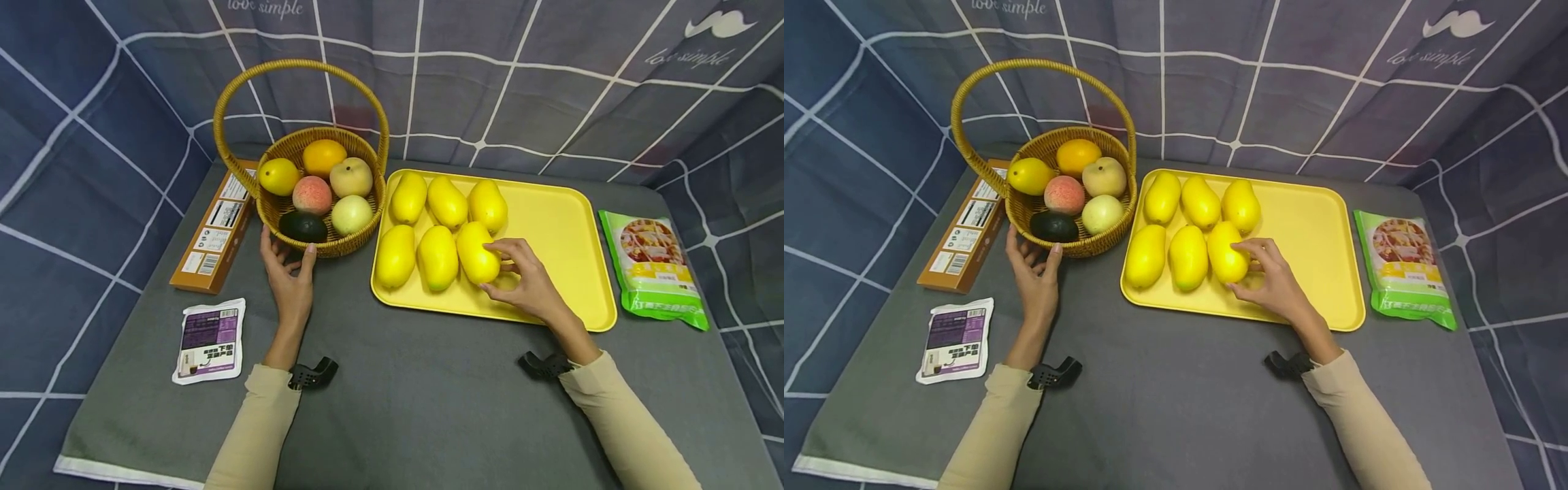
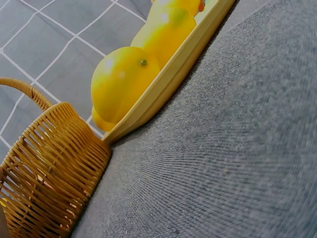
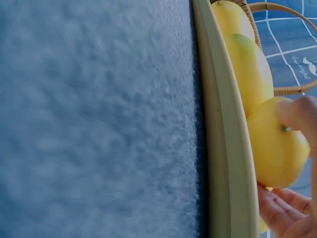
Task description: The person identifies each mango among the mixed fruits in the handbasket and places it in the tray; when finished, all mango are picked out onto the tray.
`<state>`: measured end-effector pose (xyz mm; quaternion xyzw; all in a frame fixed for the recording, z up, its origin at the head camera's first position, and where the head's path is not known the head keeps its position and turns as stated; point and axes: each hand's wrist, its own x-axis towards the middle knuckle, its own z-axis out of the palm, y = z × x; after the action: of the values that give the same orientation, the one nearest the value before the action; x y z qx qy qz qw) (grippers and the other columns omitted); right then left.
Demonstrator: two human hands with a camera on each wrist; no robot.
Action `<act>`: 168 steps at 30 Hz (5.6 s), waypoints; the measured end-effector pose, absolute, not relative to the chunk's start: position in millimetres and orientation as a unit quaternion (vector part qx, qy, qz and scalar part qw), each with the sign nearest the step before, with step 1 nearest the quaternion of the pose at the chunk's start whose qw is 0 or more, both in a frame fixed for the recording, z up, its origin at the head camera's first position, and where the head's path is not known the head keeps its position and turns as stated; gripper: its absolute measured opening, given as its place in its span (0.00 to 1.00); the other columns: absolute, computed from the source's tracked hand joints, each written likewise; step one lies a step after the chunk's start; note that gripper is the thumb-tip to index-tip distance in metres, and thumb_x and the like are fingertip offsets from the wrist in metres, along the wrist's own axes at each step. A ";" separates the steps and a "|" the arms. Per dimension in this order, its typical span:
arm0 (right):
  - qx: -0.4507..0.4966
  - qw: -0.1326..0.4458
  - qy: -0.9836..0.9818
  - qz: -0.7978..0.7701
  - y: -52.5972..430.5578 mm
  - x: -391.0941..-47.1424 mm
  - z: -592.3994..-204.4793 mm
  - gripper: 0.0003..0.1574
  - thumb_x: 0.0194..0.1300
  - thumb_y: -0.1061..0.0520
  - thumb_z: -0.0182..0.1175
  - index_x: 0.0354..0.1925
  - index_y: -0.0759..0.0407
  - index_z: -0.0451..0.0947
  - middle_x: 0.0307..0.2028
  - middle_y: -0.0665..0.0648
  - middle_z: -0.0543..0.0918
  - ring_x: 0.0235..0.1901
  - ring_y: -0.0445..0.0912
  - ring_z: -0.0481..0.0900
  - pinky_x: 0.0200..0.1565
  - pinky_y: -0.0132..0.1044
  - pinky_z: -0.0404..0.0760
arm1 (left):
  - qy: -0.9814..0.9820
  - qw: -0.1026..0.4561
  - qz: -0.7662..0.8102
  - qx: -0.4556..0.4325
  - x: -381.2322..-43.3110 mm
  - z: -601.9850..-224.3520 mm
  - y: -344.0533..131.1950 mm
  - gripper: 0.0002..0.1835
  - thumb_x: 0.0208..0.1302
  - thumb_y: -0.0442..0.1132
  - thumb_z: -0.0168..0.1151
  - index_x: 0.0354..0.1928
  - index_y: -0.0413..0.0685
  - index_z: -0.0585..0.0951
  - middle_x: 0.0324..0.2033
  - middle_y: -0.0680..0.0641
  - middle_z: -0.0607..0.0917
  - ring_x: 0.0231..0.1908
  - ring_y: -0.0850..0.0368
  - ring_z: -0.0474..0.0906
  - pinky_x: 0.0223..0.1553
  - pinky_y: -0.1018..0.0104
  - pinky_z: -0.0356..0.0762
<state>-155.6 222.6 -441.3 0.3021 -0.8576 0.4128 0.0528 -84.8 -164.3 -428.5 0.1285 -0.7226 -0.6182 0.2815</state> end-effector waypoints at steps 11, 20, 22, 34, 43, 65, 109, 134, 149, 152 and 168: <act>0.302 0.022 -0.866 0.397 227.4 -151.2 -446.4 0.48 0.43 0.63 0.79 0.63 0.56 0.72 0.56 0.59 0.70 0.51 0.45 0.73 0.48 0.32 0.81 | -0.724 0.284 -0.614 0.135 -84.8 -428.5 -165.6 0.42 0.68 0.36 0.60 0.76 0.39 0.47 0.69 0.31 0.61 0.62 0.40 0.65 0.52 0.46 0.65; 0.311 0.036 -0.878 0.361 229.1 -150.7 -446.5 0.53 0.40 0.61 0.81 0.64 0.59 0.68 0.53 0.62 0.70 0.46 0.47 0.75 0.49 0.30 0.78 | -0.727 0.277 -0.614 0.136 -84.0 -424.9 -164.5 0.42 0.69 0.37 0.60 0.76 0.40 0.47 0.69 0.30 0.60 0.63 0.39 0.64 0.52 0.47 0.65; 0.312 0.040 -0.880 0.356 229.5 -149.9 -445.8 0.53 0.40 0.60 0.82 0.64 0.59 0.69 0.54 0.61 0.70 0.47 0.47 0.75 0.50 0.30 0.77 | -0.726 0.277 -0.614 0.137 -84.9 -425.1 -164.5 0.42 0.69 0.36 0.60 0.76 0.39 0.47 0.69 0.30 0.59 0.63 0.39 0.64 0.52 0.45 0.65; 0.340 0.102 -0.878 0.321 206.6 -156.1 -413.5 0.53 0.39 0.54 0.83 0.64 0.56 0.71 0.58 0.63 0.70 0.59 0.56 0.68 0.58 0.53 0.69 | -0.727 0.289 -0.608 0.136 -98.5 -460.0 -176.3 0.43 0.68 0.43 0.62 0.77 0.53 0.49 0.70 0.39 0.62 0.63 0.48 0.65 0.51 0.54 0.66; 0.414 0.080 -0.836 0.351 121.0 -194.4 -378.6 0.46 0.50 0.50 0.77 0.64 0.55 0.70 0.60 0.60 0.70 0.60 0.51 0.70 0.61 0.49 0.70 | -0.722 0.291 -0.613 0.134 -94.0 -455.4 -173.5 0.43 0.67 0.41 0.62 0.77 0.52 0.49 0.69 0.38 0.64 0.62 0.45 0.66 0.50 0.53 0.66; 0.473 -0.035 -0.802 0.362 -24.9 -250.8 -365.2 0.43 0.59 0.44 0.70 0.67 0.56 0.67 0.59 0.61 0.69 0.57 0.54 0.72 0.60 0.44 0.73 | -0.729 0.290 -0.605 0.137 -98.9 -464.1 -177.9 0.43 0.67 0.44 0.63 0.77 0.58 0.49 0.70 0.42 0.62 0.63 0.48 0.64 0.51 0.53 0.65; 0.505 -0.226 -0.781 0.289 -122.5 -298.4 -364.2 0.47 0.71 0.53 0.58 0.78 0.49 0.45 0.78 0.54 0.42 0.75 0.45 0.50 0.66 0.40 0.68 | -0.725 0.276 -0.616 0.135 -87.9 -437.0 -170.2 0.44 0.68 0.40 0.62 0.77 0.46 0.48 0.70 0.33 0.58 0.64 0.41 0.62 0.52 0.47 0.64; 0.493 -0.151 -0.783 0.348 -125.0 -294.3 -367.7 0.31 0.64 0.49 0.66 0.63 0.52 0.71 0.65 0.54 0.67 0.58 0.44 0.70 0.53 0.32 0.72 | -0.725 0.283 -0.611 0.145 -95.6 -461.6 -177.7 0.45 0.66 0.45 0.64 0.77 0.59 0.49 0.71 0.45 0.60 0.64 0.48 0.64 0.51 0.57 0.65; 0.497 -0.104 -0.757 0.410 -106.2 -292.2 -367.7 0.30 0.60 0.52 0.70 0.58 0.56 0.75 0.63 0.55 0.70 0.62 0.44 0.68 0.58 0.33 0.71 | -0.724 0.282 -0.614 0.138 -91.9 -449.2 -173.6 0.44 0.67 0.39 0.63 0.77 0.47 0.48 0.69 0.34 0.61 0.64 0.41 0.64 0.51 0.49 0.65; 0.497 -0.110 -0.741 0.438 -96.3 -289.3 -365.7 0.29 0.60 0.53 0.70 0.58 0.57 0.74 0.64 0.56 0.68 0.61 0.45 0.69 0.56 0.36 0.75 | -0.722 0.281 -0.619 0.133 -86.6 -434.7 -168.7 0.43 0.67 0.36 0.62 0.77 0.41 0.48 0.68 0.30 0.60 0.63 0.37 0.63 0.51 0.44 0.64; 0.465 -0.095 -0.740 0.478 -37.1 -257.7 -362.0 0.30 0.58 0.57 0.71 0.58 0.56 0.74 0.68 0.54 0.65 0.65 0.48 0.68 0.58 0.43 0.77 | -0.729 0.284 -0.609 0.130 -95.7 -461.8 -178.1 0.44 0.68 0.42 0.62 0.78 0.56 0.47 0.70 0.41 0.62 0.64 0.47 0.64 0.52 0.49 0.65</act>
<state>-257.7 -37.1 -362.0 0.4647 -0.7396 0.4775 -0.0953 -95.7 -178.1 -461.8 0.1302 -0.7286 -0.6093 0.2843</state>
